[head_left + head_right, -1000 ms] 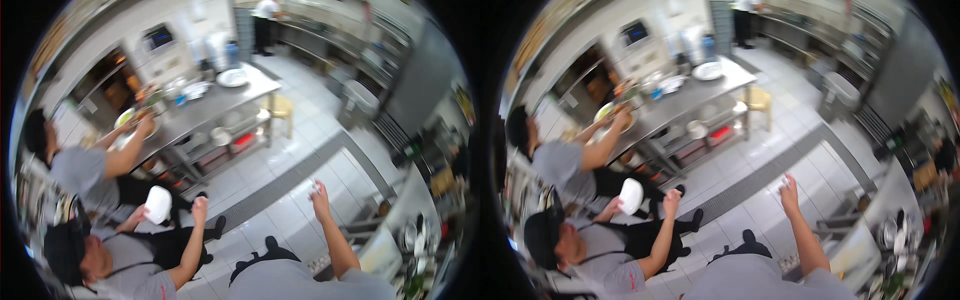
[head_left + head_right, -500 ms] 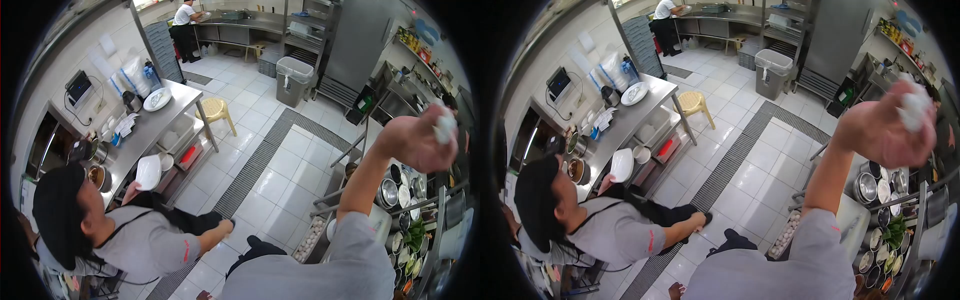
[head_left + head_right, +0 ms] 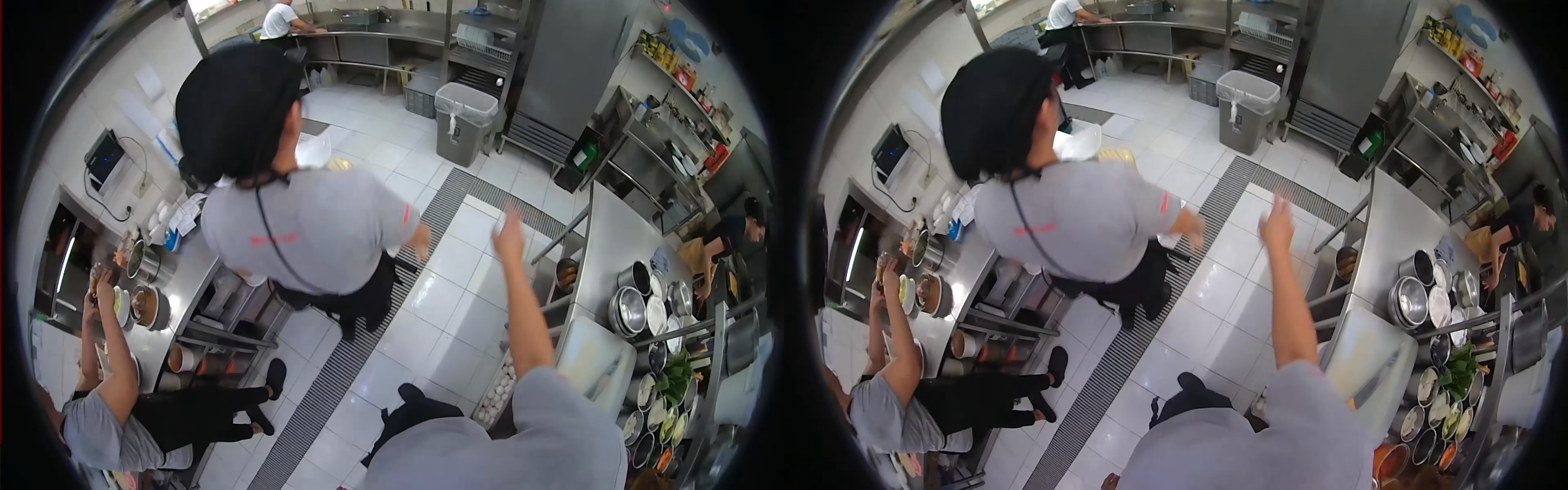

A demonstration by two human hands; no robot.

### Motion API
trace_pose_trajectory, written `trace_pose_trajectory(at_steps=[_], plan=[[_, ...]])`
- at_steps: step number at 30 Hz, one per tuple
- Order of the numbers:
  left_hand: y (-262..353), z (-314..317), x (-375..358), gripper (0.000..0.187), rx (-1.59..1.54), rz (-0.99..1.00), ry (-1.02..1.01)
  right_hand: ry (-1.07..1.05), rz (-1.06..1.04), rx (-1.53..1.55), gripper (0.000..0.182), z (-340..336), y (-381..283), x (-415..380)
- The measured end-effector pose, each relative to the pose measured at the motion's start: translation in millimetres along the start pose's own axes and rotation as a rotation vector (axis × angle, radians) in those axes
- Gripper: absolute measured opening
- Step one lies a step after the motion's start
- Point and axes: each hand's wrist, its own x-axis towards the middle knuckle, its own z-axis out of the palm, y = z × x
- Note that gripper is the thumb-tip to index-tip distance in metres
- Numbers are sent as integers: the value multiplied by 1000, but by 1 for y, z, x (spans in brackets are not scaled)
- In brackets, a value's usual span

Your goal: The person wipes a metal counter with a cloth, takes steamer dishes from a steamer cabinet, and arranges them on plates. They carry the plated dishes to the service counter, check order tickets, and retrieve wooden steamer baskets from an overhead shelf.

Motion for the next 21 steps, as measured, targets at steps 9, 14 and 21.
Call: trace_pose_trajectory(at_steps=[9,14,21], plan=[[43,-12,71,17,643,-2,-36,-1201,531,-236,88,26,129,-385],[138,21,120,44,180,-152,-19,-1361,245,-216,72,37,154,-380],[233,48,183,46,237,195,-171,-728,174,59,47,67,121,-316]])
